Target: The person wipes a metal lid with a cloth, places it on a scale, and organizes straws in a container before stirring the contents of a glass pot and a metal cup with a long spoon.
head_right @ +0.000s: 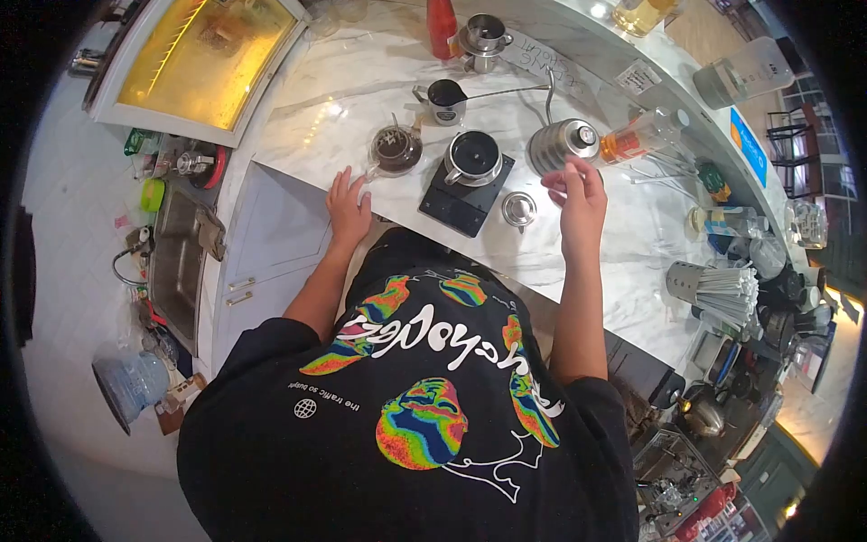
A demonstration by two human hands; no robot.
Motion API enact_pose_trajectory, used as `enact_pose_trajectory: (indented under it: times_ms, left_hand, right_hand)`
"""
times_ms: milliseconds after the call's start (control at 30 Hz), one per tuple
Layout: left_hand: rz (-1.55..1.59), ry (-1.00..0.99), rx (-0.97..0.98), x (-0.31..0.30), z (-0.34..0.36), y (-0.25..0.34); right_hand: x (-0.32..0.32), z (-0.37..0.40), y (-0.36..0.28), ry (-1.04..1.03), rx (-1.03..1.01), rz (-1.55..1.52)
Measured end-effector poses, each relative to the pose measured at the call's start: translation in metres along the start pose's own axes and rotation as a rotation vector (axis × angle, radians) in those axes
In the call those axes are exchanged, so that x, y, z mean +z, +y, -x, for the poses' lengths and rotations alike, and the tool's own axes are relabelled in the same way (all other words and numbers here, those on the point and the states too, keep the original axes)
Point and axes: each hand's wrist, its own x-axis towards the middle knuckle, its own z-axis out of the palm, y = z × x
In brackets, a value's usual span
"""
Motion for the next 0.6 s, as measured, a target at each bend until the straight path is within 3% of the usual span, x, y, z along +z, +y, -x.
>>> enact_pose_trajectory:
  times_ms: [200,300,600]
  left_hand:
    - [0.331,0.054,-0.067,-0.033,0.030,0.008]
    - [0.313,0.078,-0.085,-0.059,0.046,0.001]
    - [0.287,0.048,-0.134,-0.158,0.109,-0.096]
  right_hand:
    - [0.016,0.041,0.041,-0.048,0.089,0.051]
    - [0.039,0.057,0.060,-0.084,0.149,0.089]
    - [0.169,0.096,0.101,-0.362,0.144,0.177]
